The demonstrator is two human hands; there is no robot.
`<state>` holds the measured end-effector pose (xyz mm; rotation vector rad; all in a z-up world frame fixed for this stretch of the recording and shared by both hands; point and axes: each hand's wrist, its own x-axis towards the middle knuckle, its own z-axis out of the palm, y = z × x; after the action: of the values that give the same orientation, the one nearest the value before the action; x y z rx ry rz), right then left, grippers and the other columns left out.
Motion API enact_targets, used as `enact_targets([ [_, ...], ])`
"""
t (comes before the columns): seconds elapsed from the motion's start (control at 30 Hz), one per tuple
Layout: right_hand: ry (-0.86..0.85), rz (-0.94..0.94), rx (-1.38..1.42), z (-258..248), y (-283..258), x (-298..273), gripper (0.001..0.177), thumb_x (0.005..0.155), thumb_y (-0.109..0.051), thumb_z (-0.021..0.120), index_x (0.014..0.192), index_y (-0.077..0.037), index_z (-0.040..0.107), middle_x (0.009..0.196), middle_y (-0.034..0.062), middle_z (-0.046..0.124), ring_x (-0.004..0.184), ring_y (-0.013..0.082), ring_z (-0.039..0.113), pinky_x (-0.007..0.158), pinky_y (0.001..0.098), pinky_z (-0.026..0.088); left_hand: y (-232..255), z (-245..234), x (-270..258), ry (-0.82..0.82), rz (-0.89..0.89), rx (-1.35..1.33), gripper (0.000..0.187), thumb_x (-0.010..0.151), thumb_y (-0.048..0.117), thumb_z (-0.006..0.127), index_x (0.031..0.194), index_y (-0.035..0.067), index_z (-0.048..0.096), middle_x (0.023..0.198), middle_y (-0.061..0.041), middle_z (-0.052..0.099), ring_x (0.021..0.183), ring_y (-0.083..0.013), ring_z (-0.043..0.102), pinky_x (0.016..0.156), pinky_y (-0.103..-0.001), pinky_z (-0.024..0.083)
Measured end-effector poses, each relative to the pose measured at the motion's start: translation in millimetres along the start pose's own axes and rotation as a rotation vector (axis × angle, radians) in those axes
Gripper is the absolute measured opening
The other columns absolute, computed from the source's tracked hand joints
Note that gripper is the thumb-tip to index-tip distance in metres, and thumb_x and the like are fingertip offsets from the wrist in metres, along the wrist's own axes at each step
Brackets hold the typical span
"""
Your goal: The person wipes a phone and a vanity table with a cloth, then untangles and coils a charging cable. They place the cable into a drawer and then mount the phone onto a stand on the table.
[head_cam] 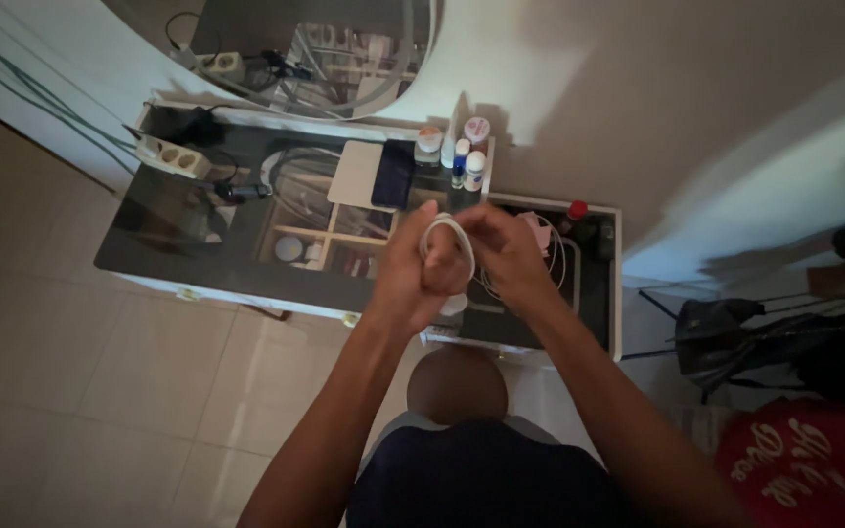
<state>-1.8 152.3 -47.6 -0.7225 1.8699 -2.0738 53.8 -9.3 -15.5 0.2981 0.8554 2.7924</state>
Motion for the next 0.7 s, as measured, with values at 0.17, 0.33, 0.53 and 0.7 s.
enact_targets([
  [0.17,-0.121,0.016,0.004,-5.0,-13.6,-7.6,0.021,0.098,-0.004,0.064,0.118,-0.001,0.069,0.110,0.0065,0.072,0.103,0.0141,0.067,0.093,0.0293,0.052,8.9,-12.3,5.1,0.057,0.014,0.059,0.058,0.112,0.040,0.039,0.061,0.014,0.043,0.048,0.004,0.029,0.041,-0.0134,0.021,0.044,-0.033,0.019],
  [0.33,-0.106,0.140,-0.084,-5.8,-15.8,-7.2,0.023,0.098,-0.017,0.063,0.117,-0.004,0.068,0.109,0.0035,0.071,0.103,0.0116,0.066,0.093,0.0290,0.050,2.0,-20.5,13.5,0.372,-0.080,0.222,0.051,0.113,0.036,0.045,0.071,0.009,0.055,0.057,0.000,0.044,0.050,-0.0152,0.039,0.049,-0.034,0.030],
  [0.53,0.047,0.256,0.038,-1.8,20.4,-8.4,0.023,0.107,-0.025,0.061,0.113,-0.003,0.068,0.103,0.0049,0.067,0.096,0.0112,0.062,0.088,0.0267,0.050,2.4,-31.1,19.2,0.275,-0.234,0.574,0.051,0.109,0.040,0.044,0.075,0.006,0.061,0.054,0.000,0.043,0.050,-0.0126,0.045,0.052,-0.027,0.037],
  [0.7,0.167,0.330,0.368,-3.3,24.6,-3.5,0.033,0.099,-0.015,0.063,0.130,-0.009,0.053,0.105,0.0068,0.069,0.091,0.0135,0.063,0.078,0.0283,0.046,1.1,-33.0,22.9,0.259,-0.172,0.509,0.046,0.108,0.034,0.050,0.080,-0.002,0.060,0.059,-0.004,0.050,0.056,-0.0161,0.059,0.059,-0.032,0.051],
])
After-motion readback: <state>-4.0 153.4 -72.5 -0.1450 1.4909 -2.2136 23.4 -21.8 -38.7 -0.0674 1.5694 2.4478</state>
